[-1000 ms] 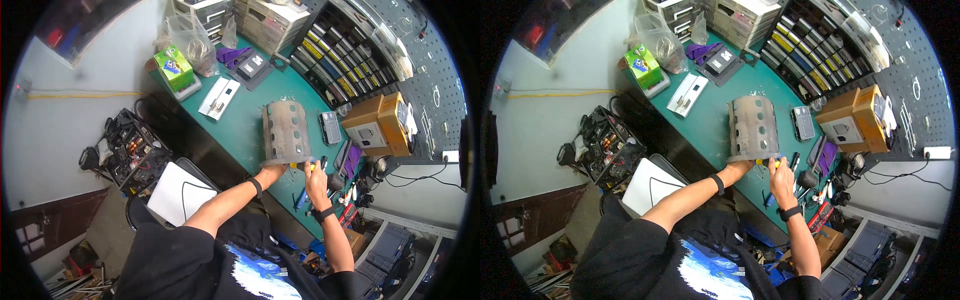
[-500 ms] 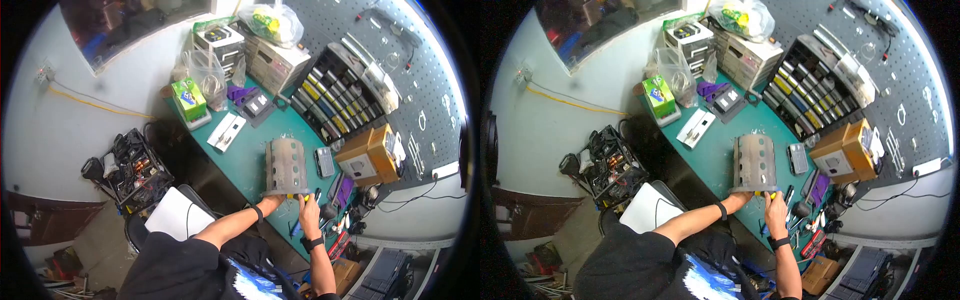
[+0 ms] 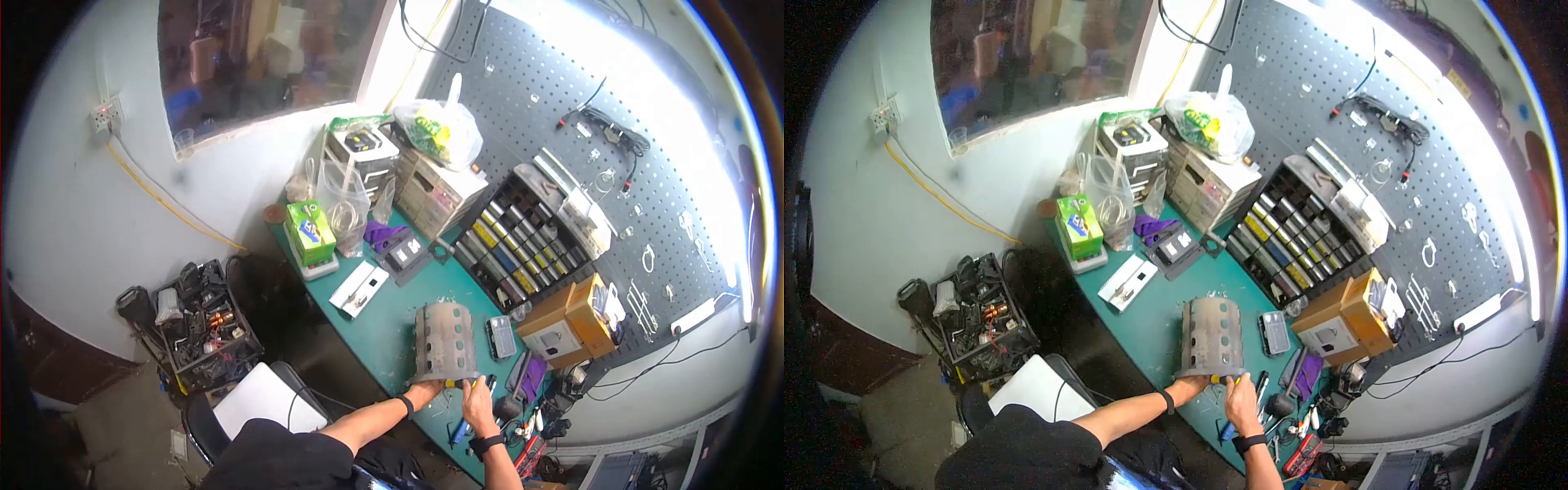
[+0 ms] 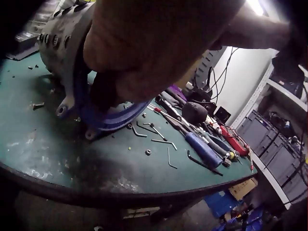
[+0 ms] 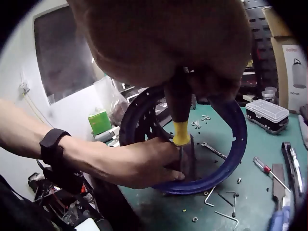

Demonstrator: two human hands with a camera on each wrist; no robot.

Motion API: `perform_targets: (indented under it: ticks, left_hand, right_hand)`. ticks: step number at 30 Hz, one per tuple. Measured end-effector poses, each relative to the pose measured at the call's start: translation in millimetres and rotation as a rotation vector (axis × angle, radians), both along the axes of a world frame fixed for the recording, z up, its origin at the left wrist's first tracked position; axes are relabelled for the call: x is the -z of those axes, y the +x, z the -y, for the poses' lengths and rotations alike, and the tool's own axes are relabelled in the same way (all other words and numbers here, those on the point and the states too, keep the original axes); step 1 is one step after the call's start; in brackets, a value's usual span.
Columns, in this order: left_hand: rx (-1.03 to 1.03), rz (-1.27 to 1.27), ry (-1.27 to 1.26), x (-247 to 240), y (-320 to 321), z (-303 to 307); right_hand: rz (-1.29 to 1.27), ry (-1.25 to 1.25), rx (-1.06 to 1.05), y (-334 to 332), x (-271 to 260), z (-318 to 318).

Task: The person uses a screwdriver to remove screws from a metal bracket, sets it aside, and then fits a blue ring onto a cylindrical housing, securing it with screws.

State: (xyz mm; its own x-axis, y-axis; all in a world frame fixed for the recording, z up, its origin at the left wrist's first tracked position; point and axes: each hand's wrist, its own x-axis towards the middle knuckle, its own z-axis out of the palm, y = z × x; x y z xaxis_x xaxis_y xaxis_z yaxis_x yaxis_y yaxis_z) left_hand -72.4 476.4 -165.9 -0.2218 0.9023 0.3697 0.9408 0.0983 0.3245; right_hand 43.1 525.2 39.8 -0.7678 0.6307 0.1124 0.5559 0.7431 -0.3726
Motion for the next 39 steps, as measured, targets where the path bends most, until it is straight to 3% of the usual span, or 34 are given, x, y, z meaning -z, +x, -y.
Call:
perform_targets:
  ticks: [2, 5, 8, 11, 14, 16, 18, 21, 23, 26, 30, 31, 32, 34, 35, 38, 39]
  left_hand:
    - [0.005, 0.006, 0.096, -8.1, -5.6, 0.0]
    - [0.040, 0.037, -0.278, -43.1, -10.0, 3.5]
    - [0.034, 0.096, -0.103, -20.0, -7.0, -2.5]
    - [0.069, 0.136, -0.119, -52.6, -12.5, 11.8]
    - [0.084, 0.094, -0.087, -46.1, -14.9, 11.6]
    - [0.112, 0.297, -0.297, -41.7, -15.8, 5.2]
    - [0.104, 0.269, -0.175, -21.9, -15.2, -2.2]
    - [0.063, 0.341, -0.137, -47.0, -17.6, 10.9]
    - [0.193, 0.447, -0.377, -75.5, -26.4, 17.0]
    - [0.178, 0.277, -0.405, -54.3, -22.4, 9.1]
    - [0.194, 0.510, -0.308, -62.8, -25.7, 17.5]
    - [0.082, 0.477, -0.125, -31.3, -18.1, 8.1]
    - [0.084, 0.467, -0.115, -29.3, -17.6, 7.9]
    - [0.097, 0.435, -0.085, -19.1, -17.0, 7.2]
    - [0.105, 0.300, -0.119, -1.1, -19.2, -3.6]
    - [0.127, 0.085, -0.068, -11.7, -21.0, 4.6]
    - [0.156, 0.205, -0.214, -17.8, -23.1, 0.9]
  right_hand:
    - [-0.025, -0.041, -0.028, -0.3, -1.1, 0.3]
    - [-0.085, -0.093, 0.034, 3.4, 6.0, 0.4]
    - [0.033, 0.044, 0.108, 1.0, -1.4, 12.2]
    - [0.224, 0.093, 0.263, -13.7, -35.3, 30.5]
    - [-0.005, 0.155, 0.129, -3.7, -8.3, 13.5]
    - [-0.027, 0.047, 0.157, 1.4, 3.3, 9.8]
    - [-0.175, -0.009, 0.089, 3.0, 14.8, 6.3]
    - [-0.180, 0.019, 0.028, 9.0, 11.0, 4.1]
    - [-0.195, 0.052, 0.001, 17.4, 18.6, 4.1]
    - [-0.086, -0.004, 0.161, 16.7, 6.1, 19.4]
    - [-0.050, 0.062, 0.180, 21.9, 17.1, 12.4]
    - [-0.089, 0.049, 0.174, 21.1, 23.9, 9.5]
    - [-0.099, 0.058, 0.174, 17.5, 27.8, 10.3]
    - [-0.305, -0.055, 0.369, 4.6, 27.2, 21.0]
    - [-0.376, -0.090, 0.397, -0.6, 23.5, 26.4]
    - [-0.332, -0.062, 0.406, -3.6, 44.4, 22.1]
    - [-0.343, -0.057, 0.405, -5.3, 40.2, 22.2]
